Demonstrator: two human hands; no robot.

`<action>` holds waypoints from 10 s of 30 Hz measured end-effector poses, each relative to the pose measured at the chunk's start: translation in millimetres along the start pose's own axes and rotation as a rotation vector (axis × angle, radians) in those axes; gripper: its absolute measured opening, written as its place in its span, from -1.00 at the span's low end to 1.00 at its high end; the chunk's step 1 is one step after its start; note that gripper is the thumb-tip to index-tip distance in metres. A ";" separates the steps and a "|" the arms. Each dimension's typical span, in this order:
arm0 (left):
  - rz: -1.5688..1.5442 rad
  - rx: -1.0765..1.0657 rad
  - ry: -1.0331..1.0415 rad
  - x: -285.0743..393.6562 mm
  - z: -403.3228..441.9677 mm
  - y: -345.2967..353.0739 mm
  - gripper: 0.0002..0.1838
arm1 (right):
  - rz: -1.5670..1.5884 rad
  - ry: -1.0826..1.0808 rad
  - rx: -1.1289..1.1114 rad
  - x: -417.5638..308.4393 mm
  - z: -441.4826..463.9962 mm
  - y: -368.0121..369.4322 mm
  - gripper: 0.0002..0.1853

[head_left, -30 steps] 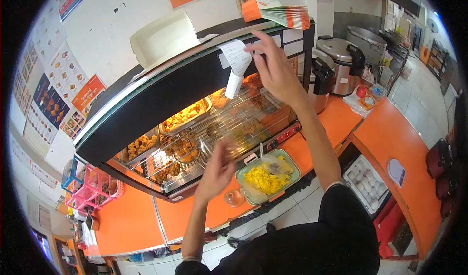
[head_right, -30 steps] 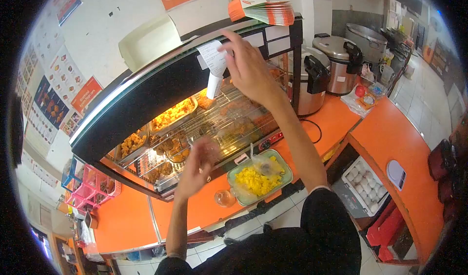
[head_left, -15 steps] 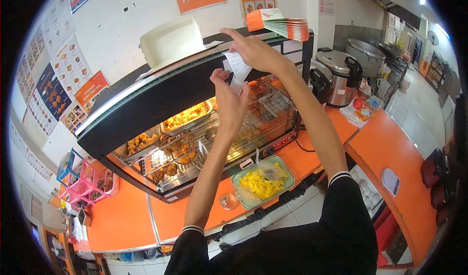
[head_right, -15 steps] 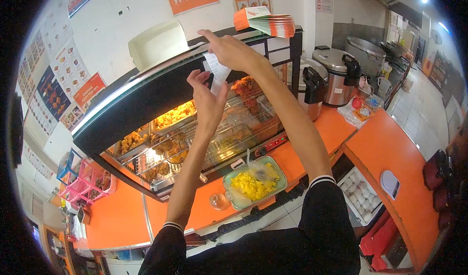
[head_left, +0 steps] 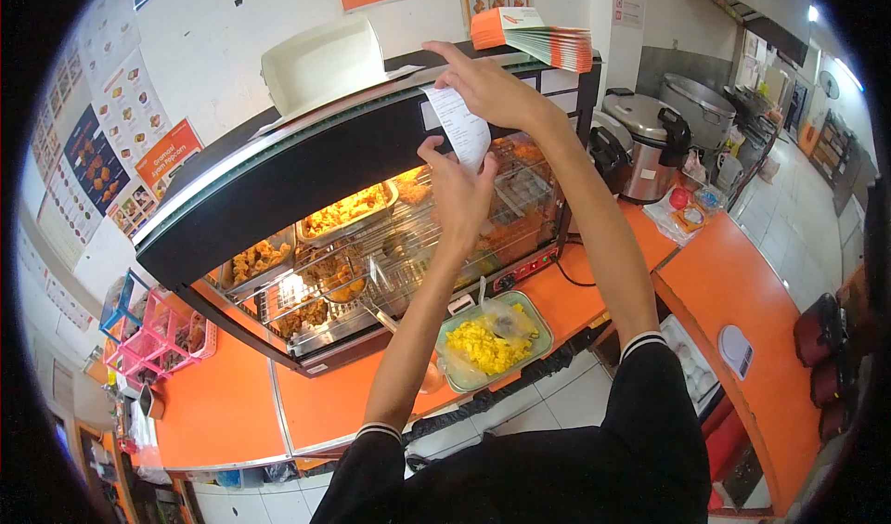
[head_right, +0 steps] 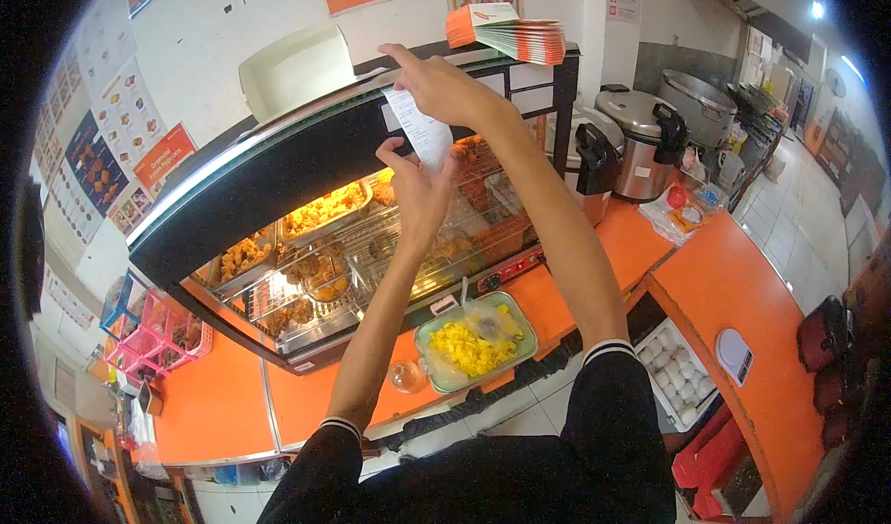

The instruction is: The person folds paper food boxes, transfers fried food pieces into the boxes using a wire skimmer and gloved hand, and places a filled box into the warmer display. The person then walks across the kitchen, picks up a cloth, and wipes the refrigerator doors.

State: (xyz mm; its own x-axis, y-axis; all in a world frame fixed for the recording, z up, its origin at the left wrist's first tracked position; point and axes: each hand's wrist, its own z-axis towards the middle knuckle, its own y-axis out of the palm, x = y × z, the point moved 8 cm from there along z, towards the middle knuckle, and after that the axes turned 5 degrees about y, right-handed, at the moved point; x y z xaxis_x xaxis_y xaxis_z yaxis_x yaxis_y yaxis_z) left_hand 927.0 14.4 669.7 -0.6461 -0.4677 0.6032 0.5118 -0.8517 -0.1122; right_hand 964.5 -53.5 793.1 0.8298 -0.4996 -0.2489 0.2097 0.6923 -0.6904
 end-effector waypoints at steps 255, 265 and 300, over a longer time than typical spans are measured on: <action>-0.162 0.468 -1.102 -324.4 -522.7 -758.9 -0.31 | 0.247 0.325 -0.602 -410.8 -301.8 598.8 -0.57; -0.002 0.430 -1.058 -306.1 -484.9 -726.2 -0.40 | 0.172 0.231 -0.485 -406.0 -309.0 631.8 -0.64; -0.133 -0.513 -0.506 -69.1 -376.8 -241.0 -0.80 | -0.461 0.935 -0.111 134.8 -467.5 301.4 -0.64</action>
State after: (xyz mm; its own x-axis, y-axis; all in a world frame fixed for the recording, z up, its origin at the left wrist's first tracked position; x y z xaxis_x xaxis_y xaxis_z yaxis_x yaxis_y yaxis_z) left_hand 635.0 163.0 357.6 -0.2803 -0.2920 0.9144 0.0378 -0.9552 -0.2934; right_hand 897.8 -155.6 233.9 -0.0589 -0.9390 -0.3389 0.3159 0.3045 -0.8986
